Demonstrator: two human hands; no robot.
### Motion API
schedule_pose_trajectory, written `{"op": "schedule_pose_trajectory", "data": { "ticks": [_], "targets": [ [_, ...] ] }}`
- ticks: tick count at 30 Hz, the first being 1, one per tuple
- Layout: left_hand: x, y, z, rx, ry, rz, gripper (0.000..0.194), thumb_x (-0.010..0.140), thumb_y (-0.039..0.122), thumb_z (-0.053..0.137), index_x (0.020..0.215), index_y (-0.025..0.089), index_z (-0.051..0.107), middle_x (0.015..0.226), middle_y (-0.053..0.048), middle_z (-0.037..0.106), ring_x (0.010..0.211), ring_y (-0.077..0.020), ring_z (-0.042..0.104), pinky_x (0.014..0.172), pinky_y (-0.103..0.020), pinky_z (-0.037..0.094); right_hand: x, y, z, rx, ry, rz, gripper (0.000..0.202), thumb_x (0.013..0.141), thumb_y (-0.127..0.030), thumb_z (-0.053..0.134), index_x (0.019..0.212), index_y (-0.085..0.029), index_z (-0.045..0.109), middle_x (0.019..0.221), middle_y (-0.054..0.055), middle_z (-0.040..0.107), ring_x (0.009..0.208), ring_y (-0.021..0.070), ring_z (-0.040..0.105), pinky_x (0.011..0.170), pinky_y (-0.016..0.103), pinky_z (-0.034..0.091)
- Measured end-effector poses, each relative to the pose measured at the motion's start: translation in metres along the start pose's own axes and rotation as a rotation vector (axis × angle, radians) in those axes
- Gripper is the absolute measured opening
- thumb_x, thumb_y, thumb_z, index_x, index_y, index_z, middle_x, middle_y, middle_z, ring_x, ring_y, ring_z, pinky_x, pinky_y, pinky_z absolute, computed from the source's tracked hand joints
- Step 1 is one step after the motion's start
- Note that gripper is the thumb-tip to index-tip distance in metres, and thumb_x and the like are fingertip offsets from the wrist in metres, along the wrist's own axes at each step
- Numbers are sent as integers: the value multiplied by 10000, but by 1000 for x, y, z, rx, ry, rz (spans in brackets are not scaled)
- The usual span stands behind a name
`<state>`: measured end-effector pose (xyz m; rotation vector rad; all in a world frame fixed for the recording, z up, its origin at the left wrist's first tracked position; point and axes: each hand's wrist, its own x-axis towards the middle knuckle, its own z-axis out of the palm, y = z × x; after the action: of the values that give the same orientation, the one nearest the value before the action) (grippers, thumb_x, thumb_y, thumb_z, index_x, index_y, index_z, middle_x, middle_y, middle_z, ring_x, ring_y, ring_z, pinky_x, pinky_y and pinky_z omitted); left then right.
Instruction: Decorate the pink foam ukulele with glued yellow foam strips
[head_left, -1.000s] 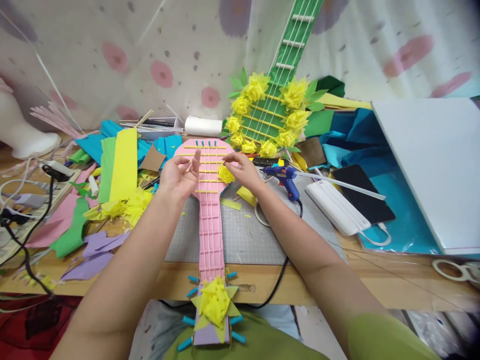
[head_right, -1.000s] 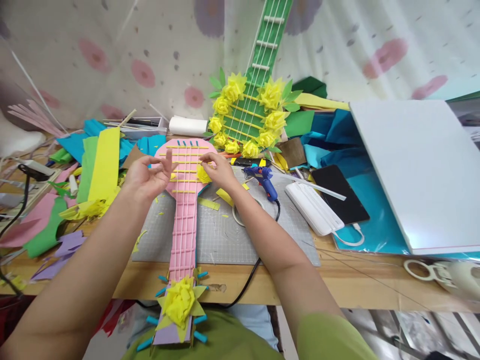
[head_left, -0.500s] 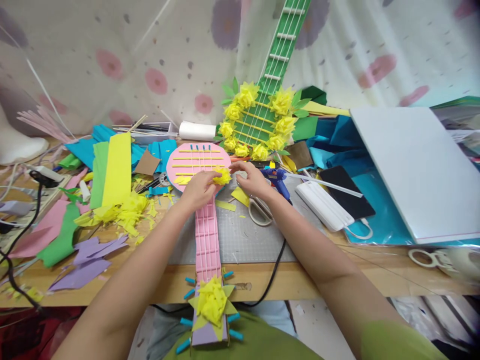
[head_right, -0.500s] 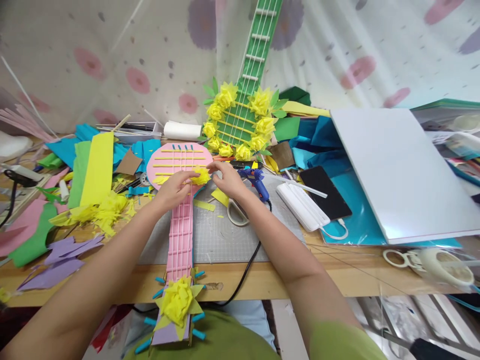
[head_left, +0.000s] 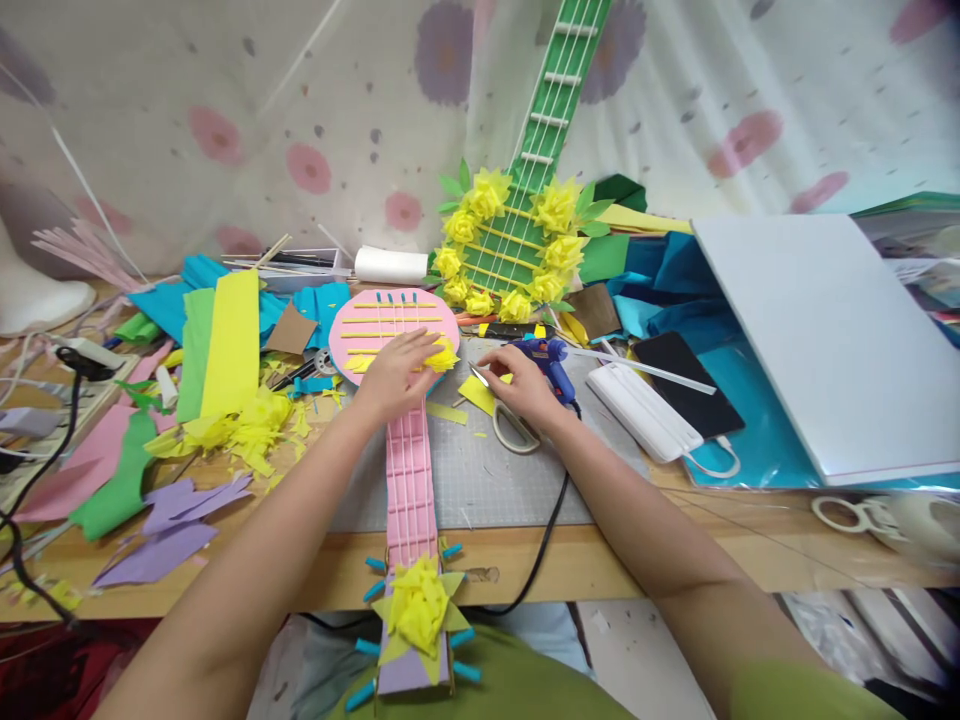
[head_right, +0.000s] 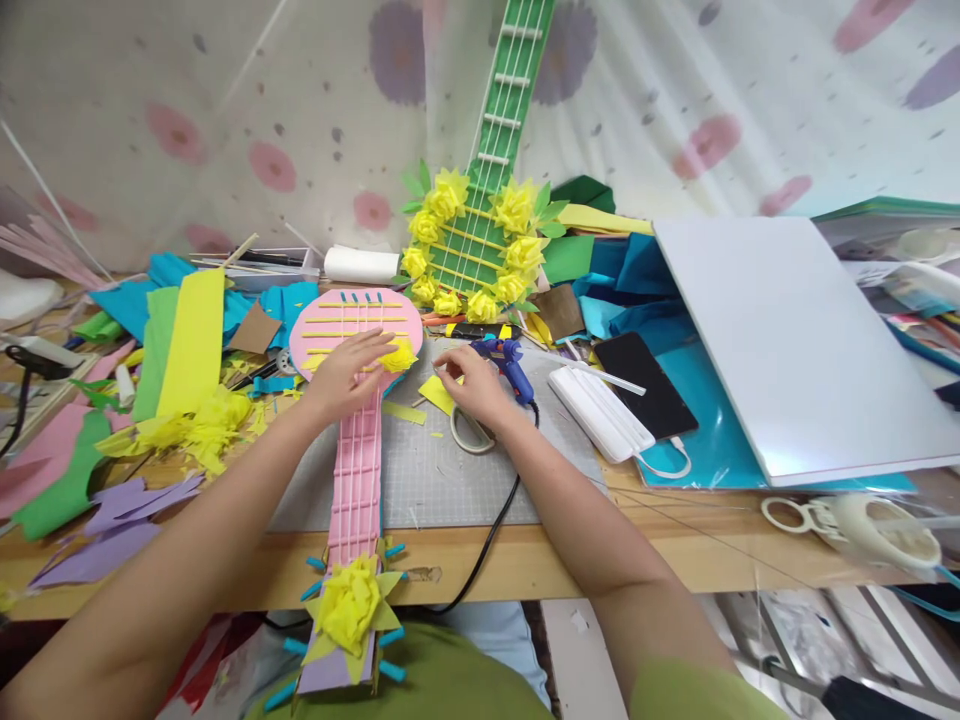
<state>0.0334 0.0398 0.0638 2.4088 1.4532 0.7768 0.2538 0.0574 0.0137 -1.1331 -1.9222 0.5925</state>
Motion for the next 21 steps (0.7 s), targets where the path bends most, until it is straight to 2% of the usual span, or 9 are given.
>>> {"op": "schedule_pose_trajectory", "data": {
  "ticks": [2,5,8,12,14,16,18,21],
  "targets": [
    [1,0,5,26,-109,104,419,821,304,451,1216,209,556,1395,-56,457,1357,-190,300,1119,-408,203,-3,1,1,-51,3,-16,114,794,-242,512,847,-214,609,783,25,561,688,145,530,673,298,451],
    [-6,-6,7,73,-186,133,451,846,368,435,1252,200,533,1434,-86,397,1366,-197,282,1127,-420,183,-5,1,1,-102,4,-16,106,796,-223,504,834,-219,603,762,22,557,679,151,512,658,298,430],
    [-18,-14,2,101,-178,118,414,848,377,443,1211,228,573,1426,-83,410,1355,-212,307,1123,-440,195,-5,2,1,-117,2,-5,110,787,-197,503,832,-212,603,760,22,560,681,152,507,651,292,415],
    [-30,-21,-10,88,-148,164,365,844,336,461,1169,256,607,1350,-84,503,1278,-222,428,1106,-447,237,-5,3,0,-128,-19,6,114,780,-176,505,819,-208,607,750,19,556,676,147,504,644,280,400],
    [-33,-27,-14,104,-100,187,334,842,319,465,1124,252,632,1236,-78,600,1181,-213,523,1085,-439,282,-4,3,0,-133,-19,9,116,780,-168,502,817,-203,607,751,18,557,676,142,502,645,272,396],
    [-34,-32,-17,145,-4,170,288,840,312,466,1021,226,673,1054,-74,687,1026,-205,612,1026,-416,365,-4,4,1,-140,-10,21,116,783,-166,503,820,-193,609,748,19,558,676,138,502,643,264,390],
    [-33,-35,-17,191,137,113,267,838,311,461,908,198,692,901,-75,716,896,-204,646,939,-387,437,-4,4,1,-147,0,38,118,790,-173,505,832,-186,614,743,20,562,676,137,505,636,259,385],
    [-26,-31,-16,191,303,31,275,839,312,441,852,185,685,857,-75,715,863,-206,647,850,-351,470,-4,4,2,-142,4,45,122,814,-214,501,841,-183,616,770,33,594,705,147,533,655,262,395]
  ]
}}
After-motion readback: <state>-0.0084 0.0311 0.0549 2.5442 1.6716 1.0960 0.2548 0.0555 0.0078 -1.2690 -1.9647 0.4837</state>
